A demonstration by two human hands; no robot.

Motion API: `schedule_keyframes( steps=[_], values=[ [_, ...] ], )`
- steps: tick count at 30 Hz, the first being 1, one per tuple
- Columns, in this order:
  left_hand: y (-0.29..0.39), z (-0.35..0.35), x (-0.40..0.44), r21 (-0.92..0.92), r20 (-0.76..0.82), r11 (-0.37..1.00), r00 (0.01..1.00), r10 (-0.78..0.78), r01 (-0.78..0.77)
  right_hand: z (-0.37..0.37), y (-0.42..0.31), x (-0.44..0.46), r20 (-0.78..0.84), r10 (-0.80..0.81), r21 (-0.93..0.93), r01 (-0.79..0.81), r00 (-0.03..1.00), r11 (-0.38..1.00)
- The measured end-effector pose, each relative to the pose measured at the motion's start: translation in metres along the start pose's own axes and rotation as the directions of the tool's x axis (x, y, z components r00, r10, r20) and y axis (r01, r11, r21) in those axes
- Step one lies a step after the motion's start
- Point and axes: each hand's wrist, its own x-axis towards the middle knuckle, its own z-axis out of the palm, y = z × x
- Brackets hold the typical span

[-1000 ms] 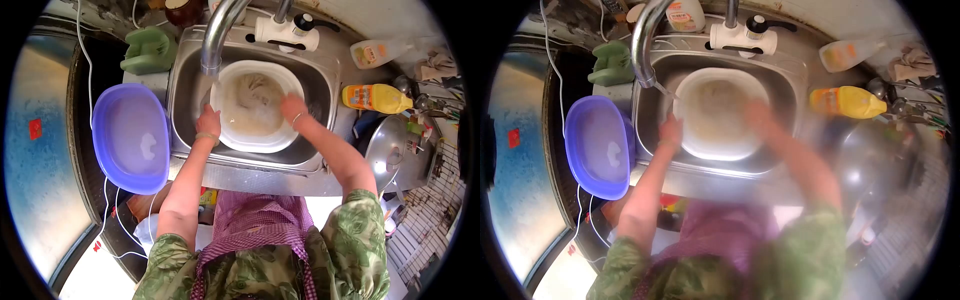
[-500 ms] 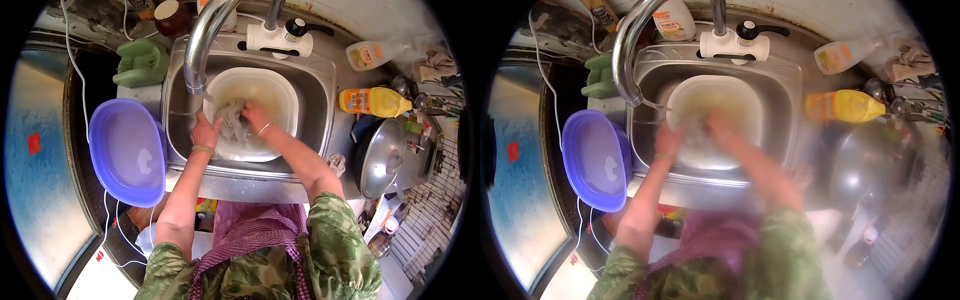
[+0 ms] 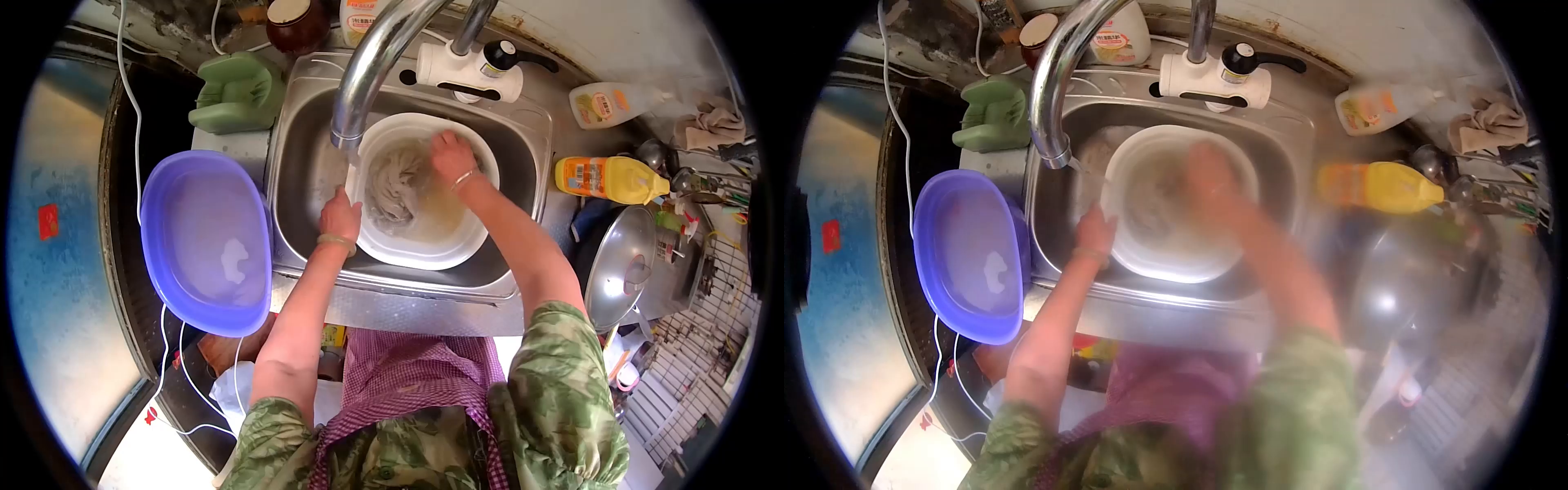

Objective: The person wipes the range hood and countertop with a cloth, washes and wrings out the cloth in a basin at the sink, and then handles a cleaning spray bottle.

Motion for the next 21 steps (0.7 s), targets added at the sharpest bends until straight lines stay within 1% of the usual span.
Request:
schedule_keyframes(
  steps=[1,2,3,4,5,7,8,9,11,12,14,15,16,18,19,20,21],
  values=[
    [0.004,-0.003,-0.001,0.010,0.019,1.000,1.000,-0.015,0.014,-0.007,0.002,0.009,0.047,-0.014,-0.005,0.014,0.999,1.000],
    [0.008,-0.006,-0.005,0.024,0.043,0.999,0.999,-0.029,0.028,-0.007,0.004,0.000,0.159,-0.074,-0.073,0.086,0.985,0.994],
    [0.009,-0.010,-0.005,0.035,0.057,0.999,0.998,-0.040,0.038,0.018,0.002,-0.007,0.126,0.042,-0.025,-0.039,0.991,0.999],
    [0.004,-0.010,-0.001,0.034,0.049,0.999,0.998,-0.028,0.026,0.060,-0.002,-0.013,0.093,0.154,0.018,-0.156,0.984,0.988],
    [-0.003,-0.003,0.002,0.029,0.051,1.000,0.999,-0.012,0.011,0.080,0.001,-0.022,0.072,0.269,0.058,-0.274,0.960,0.960],
    [-0.011,0.011,0.009,-0.006,0.058,0.999,0.997,0.048,-0.048,0.043,0.019,-0.021,0.245,0.080,-0.092,-0.059,0.966,0.994],
    [-0.018,0.015,0.012,-0.031,0.057,0.997,0.996,0.075,-0.073,0.020,0.021,-0.015,0.340,-0.011,-0.141,0.063,0.941,0.988],
    [-0.022,0.019,0.012,-0.058,0.055,0.994,0.994,0.090,-0.087,0.008,0.021,-0.008,0.275,-0.009,-0.165,0.057,0.961,0.985],
    [-0.014,0.013,0.004,-0.053,0.053,0.997,0.997,0.063,-0.060,-0.012,0.021,0.005,0.141,-0.014,-0.205,0.044,0.990,0.978],
    [-0.013,0.008,0.002,-0.040,0.055,0.998,0.997,0.053,-0.051,-0.040,0.014,-0.006,0.324,0.020,-0.085,0.008,0.946,0.996],
    [-0.018,0.011,0.011,0.001,0.088,0.999,0.995,0.036,-0.036,-0.012,0.004,-0.068,0.147,0.052,0.019,-0.055,0.988,0.998],
    [-0.016,0.017,0.012,0.012,0.114,0.999,0.993,0.029,-0.031,-0.010,0.005,-0.083,0.169,0.051,0.033,-0.057,0.984,0.998],
    [-0.013,0.017,0.008,-0.019,0.118,0.999,0.993,0.031,-0.029,-0.012,0.006,-0.097,0.191,0.049,0.047,-0.059,0.980,0.997],
    [-0.008,0.010,0.005,-0.073,0.108,0.997,0.994,0.032,-0.024,-0.010,0.006,-0.099,0.412,-0.002,0.025,-0.009,0.911,1.000],
    [-0.010,0.012,0.007,-0.075,0.104,0.996,0.993,0.051,-0.043,0.008,0.021,-0.082,0.290,-0.062,-0.124,0.102,0.955,0.987],
    [-0.014,0.017,0.007,-0.077,0.102,0.995,0.993,0.066,-0.058,0.043,0.045,-0.051,0.176,-0.144,-0.280,0.190,0.974,0.941],
    [-0.017,0.020,0.009,-0.075,0.100,0.994,0.992,0.081,-0.073,0.047,0.049,-0.041,0.126,-0.150,-0.285,0.180,0.981,0.941]
  ],
)
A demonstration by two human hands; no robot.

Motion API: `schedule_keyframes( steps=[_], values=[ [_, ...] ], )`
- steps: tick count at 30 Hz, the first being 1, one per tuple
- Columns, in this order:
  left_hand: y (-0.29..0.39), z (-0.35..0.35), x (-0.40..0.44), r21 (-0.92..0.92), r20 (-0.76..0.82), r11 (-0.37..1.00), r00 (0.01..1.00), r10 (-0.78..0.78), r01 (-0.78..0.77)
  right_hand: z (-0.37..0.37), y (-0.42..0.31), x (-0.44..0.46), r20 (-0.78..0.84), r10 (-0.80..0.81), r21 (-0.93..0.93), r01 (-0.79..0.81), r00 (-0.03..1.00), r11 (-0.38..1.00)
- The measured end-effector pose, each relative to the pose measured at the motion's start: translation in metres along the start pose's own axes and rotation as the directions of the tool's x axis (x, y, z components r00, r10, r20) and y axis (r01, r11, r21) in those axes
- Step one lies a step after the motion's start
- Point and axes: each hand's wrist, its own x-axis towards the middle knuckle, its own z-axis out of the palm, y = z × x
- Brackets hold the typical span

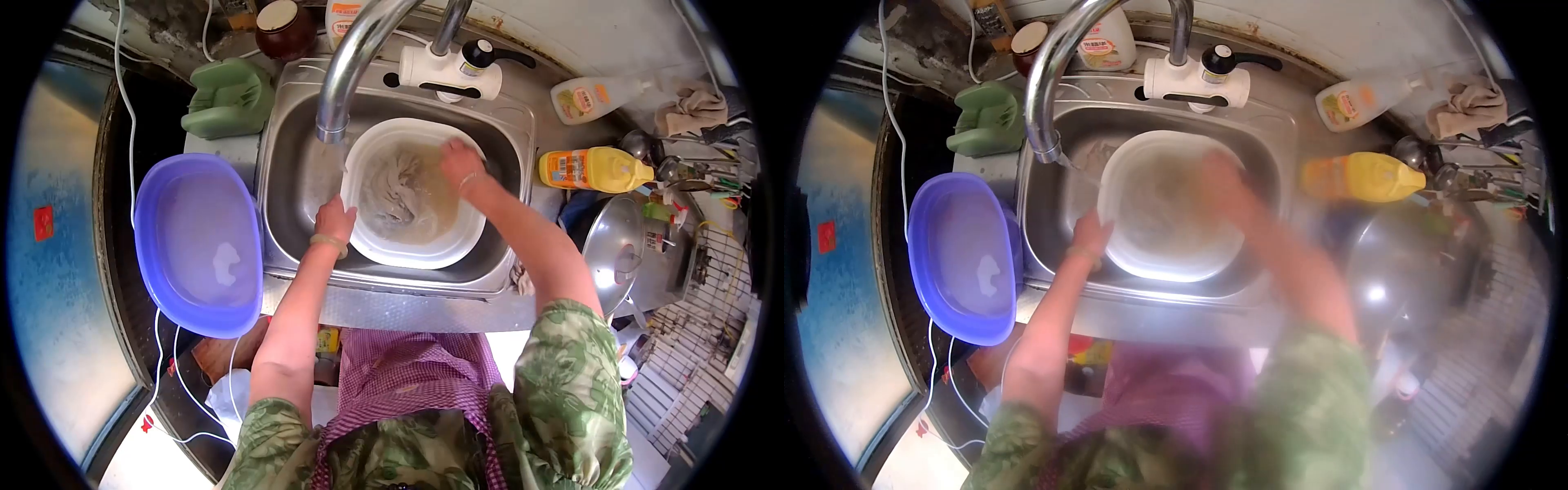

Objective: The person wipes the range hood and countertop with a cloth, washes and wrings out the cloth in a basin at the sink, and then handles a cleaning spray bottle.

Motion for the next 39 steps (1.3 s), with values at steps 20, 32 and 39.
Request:
schedule_keyframes(
  steps=[20,32,39],
  values=[
    [0.004,0.003,-0.013,0.031,-0.067,0.990,0.988,0.140,-0.139,-0.059,-0.102,0.085,0.376,0.847,0.921,-0.253,0.375,-0.296],
    [-0.002,0.006,-0.011,0.055,-0.084,0.983,0.980,0.181,-0.177,-0.045,-0.098,0.075,0.490,0.861,0.861,-0.232,0.136,-0.453],
    [0.002,0.006,-0.007,0.008,-0.097,0.980,0.976,0.197,-0.197,-0.080,-0.055,0.083,0.026,1.000,0.918,-0.396,-0.001,-0.024]
  ],
)
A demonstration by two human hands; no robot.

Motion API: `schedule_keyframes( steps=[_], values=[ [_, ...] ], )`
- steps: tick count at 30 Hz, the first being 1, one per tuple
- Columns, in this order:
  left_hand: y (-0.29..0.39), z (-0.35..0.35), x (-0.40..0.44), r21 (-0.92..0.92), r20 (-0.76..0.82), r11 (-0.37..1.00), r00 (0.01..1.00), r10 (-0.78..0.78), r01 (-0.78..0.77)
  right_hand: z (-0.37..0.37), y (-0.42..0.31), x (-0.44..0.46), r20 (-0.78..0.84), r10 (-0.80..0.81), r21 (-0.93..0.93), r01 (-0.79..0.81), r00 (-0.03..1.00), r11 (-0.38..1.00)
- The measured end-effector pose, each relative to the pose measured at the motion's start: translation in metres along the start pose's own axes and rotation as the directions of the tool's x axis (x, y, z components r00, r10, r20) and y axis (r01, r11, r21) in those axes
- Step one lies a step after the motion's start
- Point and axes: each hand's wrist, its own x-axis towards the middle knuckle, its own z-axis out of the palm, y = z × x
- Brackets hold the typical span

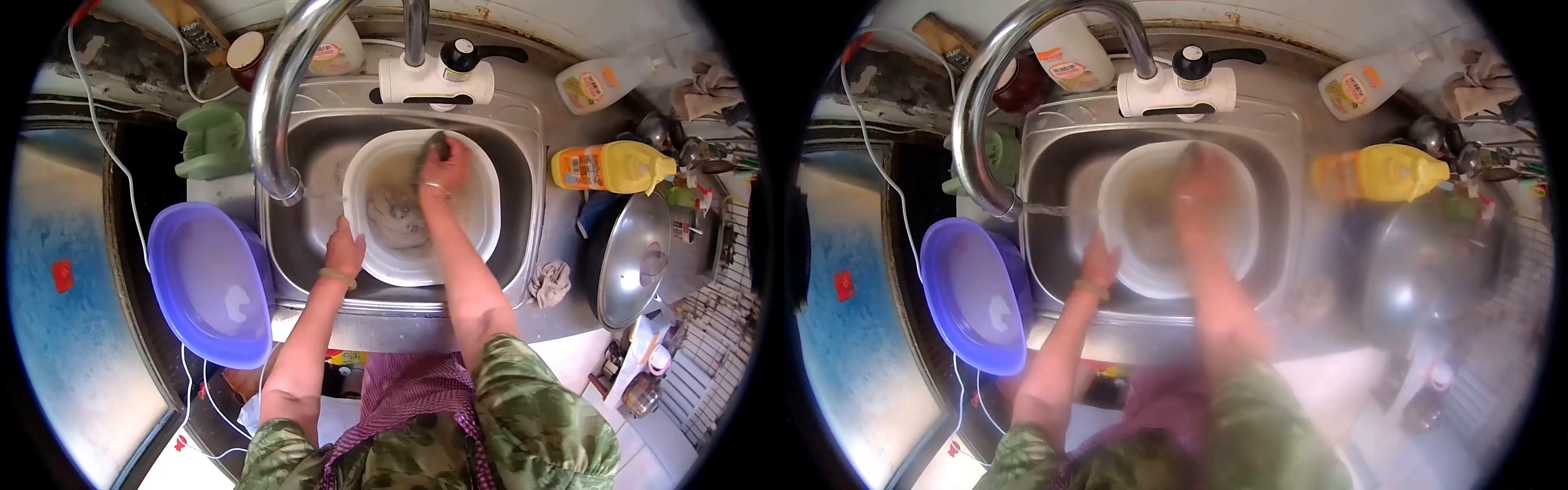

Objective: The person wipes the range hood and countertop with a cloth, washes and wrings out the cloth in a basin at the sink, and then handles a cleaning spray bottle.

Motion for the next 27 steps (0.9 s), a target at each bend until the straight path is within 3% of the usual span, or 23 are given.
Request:
schedule_keyframes(
  steps=[3,5,6,9,10,12,15,18,20,23,25,27],
  values=[
    [-0.001,0.000,-0.002,0.023,0.008,1.000,1.000,-0.001,0.001,0.009,-0.016,-0.034,0.272,-0.030,0.104,0.001,0.962,0.995],
    [0.015,-0.010,-0.003,0.012,0.026,0.997,0.997,-0.075,0.074,0.001,-0.017,-0.039,0.321,-0.049,0.193,-0.015,0.946,0.981],
    [0.020,-0.011,-0.003,-0.003,0.030,0.993,0.993,-0.115,0.115,-0.008,-0.007,-0.019,0.190,0.064,0.381,-0.134,0.980,0.915],
    [-0.003,0.004,0.000,0.003,0.022,0.999,0.999,-0.032,0.032,-0.033,-0.019,0.033,0.022,0.159,0.128,-0.160,0.987,0.979],
    [-0.006,0.007,0.002,-0.003,0.025,0.999,0.999,-0.040,0.040,-0.024,-0.022,0.029,0.037,-0.026,-0.044,0.028,0.999,0.999],
    [-0.009,0.009,0.001,-0.010,0.031,0.998,0.998,-0.063,0.064,-0.002,-0.047,-0.003,0.314,-0.170,0.071,0.155,0.934,0.985],
    [-0.009,0.004,-0.001,0.080,-0.030,0.996,0.999,0.036,-0.034,0.022,-0.076,-0.016,0.348,-0.307,0.335,0.188,0.886,0.923],
    [-0.003,0.001,0.002,0.073,-0.035,0.997,0.999,0.010,-0.007,-0.019,-0.034,0.015,0.274,-0.040,0.103,0.012,0.961,0.995],
    [0.003,-0.002,0.001,0.054,-0.027,0.998,1.000,-0.011,0.012,-0.023,0.018,-0.001,0.140,0.365,0.191,-0.387,0.920,0.902],
    [0.001,-0.003,0.002,0.024,-0.026,0.999,0.999,-0.022,0.022,-0.016,0.043,-0.007,0.068,0.449,0.173,-0.454,0.891,0.874],
    [-0.001,0.000,0.001,-0.020,0.004,0.999,0.999,-0.049,0.049,0.017,0.037,-0.026,0.074,0.348,0.012,-0.350,0.935,0.937],
    [0.003,-0.004,0.002,-0.077,0.059,0.993,0.994,-0.087,0.091,0.026,0.035,-0.042,0.138,0.329,-0.011,-0.331,0.934,0.944]
  ],
)
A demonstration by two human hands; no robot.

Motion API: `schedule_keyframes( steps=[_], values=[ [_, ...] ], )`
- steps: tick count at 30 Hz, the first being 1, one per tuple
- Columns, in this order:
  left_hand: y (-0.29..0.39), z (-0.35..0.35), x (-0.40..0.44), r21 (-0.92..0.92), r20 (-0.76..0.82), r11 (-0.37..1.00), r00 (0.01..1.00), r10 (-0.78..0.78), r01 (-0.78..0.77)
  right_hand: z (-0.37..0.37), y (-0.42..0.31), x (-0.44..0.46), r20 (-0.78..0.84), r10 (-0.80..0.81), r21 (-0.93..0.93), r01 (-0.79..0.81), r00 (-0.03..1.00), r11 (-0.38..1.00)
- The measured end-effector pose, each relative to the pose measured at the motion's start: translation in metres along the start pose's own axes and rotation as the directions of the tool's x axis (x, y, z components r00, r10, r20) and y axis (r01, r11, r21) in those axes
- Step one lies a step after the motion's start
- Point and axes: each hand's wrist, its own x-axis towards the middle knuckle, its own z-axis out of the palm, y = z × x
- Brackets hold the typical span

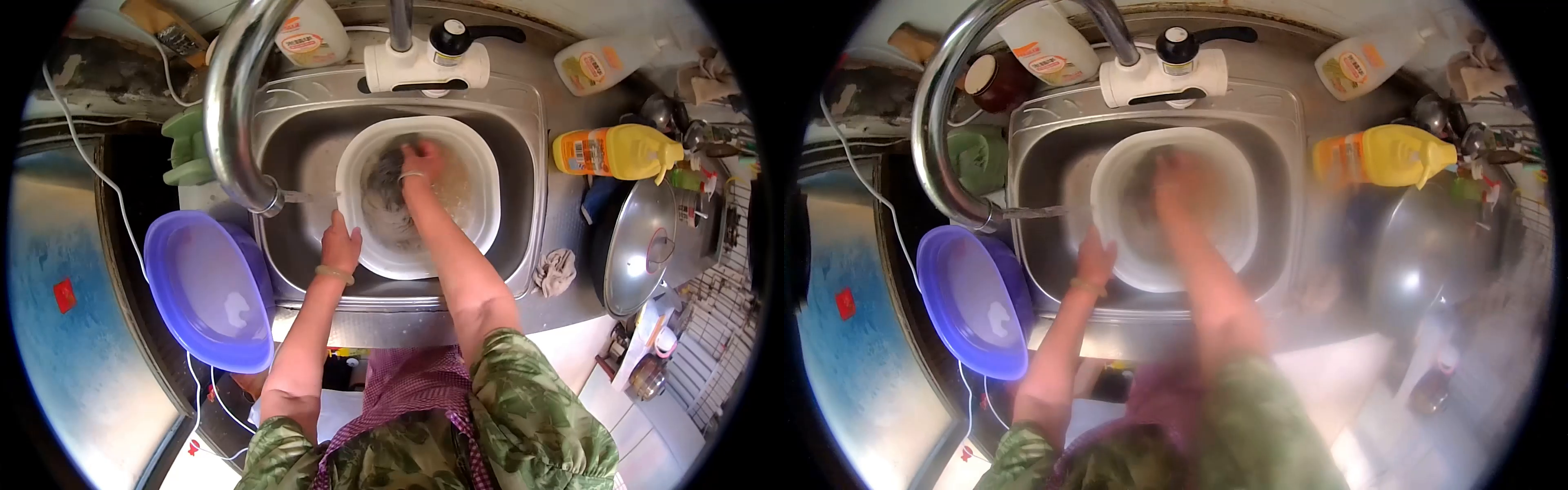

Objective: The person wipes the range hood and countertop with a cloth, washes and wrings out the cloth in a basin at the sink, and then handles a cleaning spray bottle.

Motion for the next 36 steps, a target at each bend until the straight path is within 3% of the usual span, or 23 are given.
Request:
schedule_keyframes(
  steps=[2,3,4,6,7,9,11,13,15,18,19,21,23,25,28,31,33,35,36],
  values=[
    [0.010,-0.004,-0.003,0.064,-0.046,0.997,0.998,0.040,-0.037,0.003,0.000,-0.006,0.116,0.034,0.135,-0.050,0.993,0.990],
    [0.012,-0.006,-0.006,0.092,-0.076,0.995,0.996,0.052,-0.045,0.001,0.001,-0.002,0.140,0.141,0.345,-0.182,0.980,0.921],
    [0.010,-0.005,-0.004,0.105,-0.089,0.993,0.994,0.064,-0.054,-0.005,0.008,0.012,0.182,0.237,0.532,-0.298,0.954,0.793],
    [0.007,0.002,-0.002,0.130,-0.099,0.989,0.991,0.088,-0.075,-0.022,0.023,0.032,0.311,0.387,0.790,-0.462,0.868,0.402],
    [0.006,0.005,0.002,0.076,-0.067,0.996,0.996,0.051,-0.046,-0.017,0.016,0.025,0.232,0.348,0.839,-0.368,0.908,0.401],
    [-0.001,0.004,0.002,-0.014,0.007,0.999,0.999,-0.033,0.033,0.001,0.013,0.014,0.354,0.203,0.498,-0.368,0.913,0.785],
    [0.010,-0.003,0.000,0.042,-0.031,0.998,0.999,0.037,-0.036,0.012,0.004,0.016,0.432,0.061,0.182,-0.153,0.900,0.971],
    [0.012,-0.004,-0.004,0.080,-0.047,0.994,0.996,0.072,-0.068,-0.009,-0.006,0.027,0.345,-0.175,0.040,0.171,0.922,0.984],
    [0.006,-0.001,-0.001,0.099,-0.046,0.992,0.996,0.079,-0.074,-0.053,-0.014,0.040,0.271,-0.428,-0.086,0.465,0.862,0.881],
    [0.002,0.004,0.001,0.122,-0.044,0.989,0.995,0.090,-0.084,-0.063,-0.016,0.031,0.428,-0.382,-0.333,0.535,0.819,0.776],
    [0.003,0.005,0.002,0.124,-0.028,0.990,0.997,0.072,-0.068,-0.054,-0.018,0.026,0.382,-0.337,-0.268,0.453,0.860,0.850],
    [0.003,0.003,0.002,0.135,0.001,0.990,1.000,0.030,-0.030,0.024,0.035,0.006,0.311,-0.590,-0.268,0.664,0.745,0.698],
    [0.000,0.004,0.003,0.148,-0.033,0.989,0.999,0.024,-0.019,0.039,0.026,-0.022,0.407,-0.615,-0.194,0.722,0.675,0.664],
    [0.001,0.002,0.004,0.158,-0.049,0.987,0.999,0.012,-0.004,0.016,0.008,-0.050,0.654,-0.459,-0.047,0.638,0.601,0.769],
    [0.010,-0.005,0.003,0.154,-0.052,0.988,0.998,-0.024,0.032,-0.035,0.016,-0.060,0.897,-0.412,0.196,0.697,0.156,0.690],
    [0.017,-0.009,0.001,0.136,-0.084,0.989,0.995,-0.051,0.062,-0.068,-0.002,-0.034,0.928,-0.352,0.326,0.729,-0.124,0.602],
    [0.013,-0.005,0.001,0.153,-0.092,0.986,0.995,-0.048,0.062,-0.048,0.020,-0.031,0.878,-0.459,0.308,0.575,0.134,0.758],
    [0.009,-0.003,0.003,0.195,-0.097,0.979,0.995,-0.038,0.056,-0.034,0.015,-0.007,0.799,-0.529,0.229,0.669,0.285,0.707],
    [0.004,-0.002,0.001,0.217,-0.097,0.974,0.994,-0.041,0.062,-0.039,-0.011,0.017,0.764,-0.581,0.124,0.819,0.282,0.561]
  ],
)
